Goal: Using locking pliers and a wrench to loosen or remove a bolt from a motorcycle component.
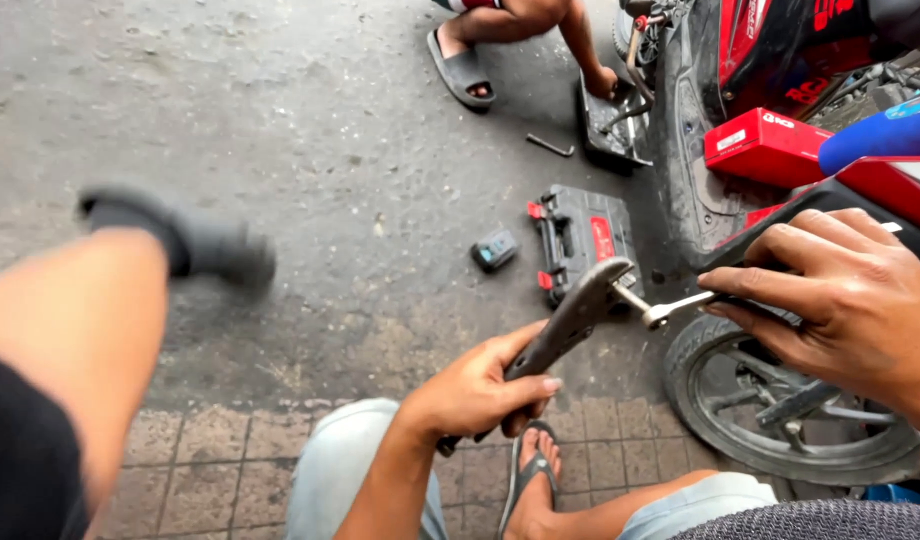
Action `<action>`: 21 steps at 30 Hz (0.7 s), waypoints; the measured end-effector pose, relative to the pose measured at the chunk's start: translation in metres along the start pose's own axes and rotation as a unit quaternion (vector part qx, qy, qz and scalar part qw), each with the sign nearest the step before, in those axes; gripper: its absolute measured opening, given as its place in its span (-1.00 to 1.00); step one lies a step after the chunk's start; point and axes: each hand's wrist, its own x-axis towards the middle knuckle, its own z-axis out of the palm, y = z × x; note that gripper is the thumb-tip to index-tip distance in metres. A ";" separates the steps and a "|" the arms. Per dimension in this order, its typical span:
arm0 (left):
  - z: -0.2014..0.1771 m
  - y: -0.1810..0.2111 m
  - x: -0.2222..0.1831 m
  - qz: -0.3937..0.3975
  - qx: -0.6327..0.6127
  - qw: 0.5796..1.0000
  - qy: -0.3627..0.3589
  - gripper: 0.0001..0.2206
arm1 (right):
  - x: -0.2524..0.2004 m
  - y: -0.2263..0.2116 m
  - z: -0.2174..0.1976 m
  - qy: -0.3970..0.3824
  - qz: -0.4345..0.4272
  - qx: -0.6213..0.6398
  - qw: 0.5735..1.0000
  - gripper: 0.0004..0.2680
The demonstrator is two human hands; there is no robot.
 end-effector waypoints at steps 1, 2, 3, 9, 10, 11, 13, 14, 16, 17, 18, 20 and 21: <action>0.000 0.000 -0.001 0.000 -0.001 1.000 0.000 -0.49 | 0.001 0.000 0.001 -0.001 0.000 0.000 1.000 -0.87; -0.001 0.000 -0.001 0.000 0.000 1.000 0.001 -0.50 | 0.001 -0.001 0.001 -0.003 -0.001 0.005 1.000 -0.87; 0.000 0.001 -0.001 0.000 0.003 1.000 0.001 -0.50 | 0.001 0.000 0.000 -0.004 -0.002 0.009 1.000 -0.87; -0.004 -0.001 -0.001 0.029 0.060 0.998 0.007 -0.44 | -0.009 0.000 0.019 -0.022 0.023 0.095 0.995 -0.83; -0.004 -0.003 0.000 0.030 0.060 0.998 0.009 -0.44 | -0.013 0.000 0.026 -0.021 0.022 0.096 0.995 -0.83; -0.004 -0.005 0.002 0.032 0.051 0.998 0.005 -0.45 | -0.018 0.000 0.032 -0.014 0.036 0.123 0.992 -0.81; 0.000 -0.006 0.004 0.035 0.042 0.999 0.001 -0.47 | -0.026 -0.005 0.044 -0.006 0.051 0.150 0.987 -0.79; 0.003 -0.005 0.004 0.041 0.050 0.998 0.026 -0.47 | -0.028 -0.011 0.050 0.005 0.099 0.207 0.973 -0.80; 0.007 -0.006 0.008 0.051 0.059 0.996 0.049 -0.47 | -0.033 -0.027 0.068 0.016 0.147 0.260 0.954 -0.82; 0.008 -0.007 0.011 0.113 0.100 0.985 0.080 -0.48 | -0.034 -0.037 0.080 0.082 0.187 0.299 0.932 -0.81; 0.008 -0.008 0.014 0.174 0.140 0.968 0.110 -0.50 | -0.035 -0.048 0.092 0.148 0.225 0.336 0.903 -0.77; 0.017 0.001 0.012 0.149 0.163 0.965 0.139 -0.48 | -0.041 -0.070 0.122 0.185 0.298 0.360 0.865 -0.79; 0.021 0.005 0.012 0.119 0.184 0.962 0.164 -0.46 | -0.044 -0.080 0.137 0.219 0.374 0.381 0.817 -0.80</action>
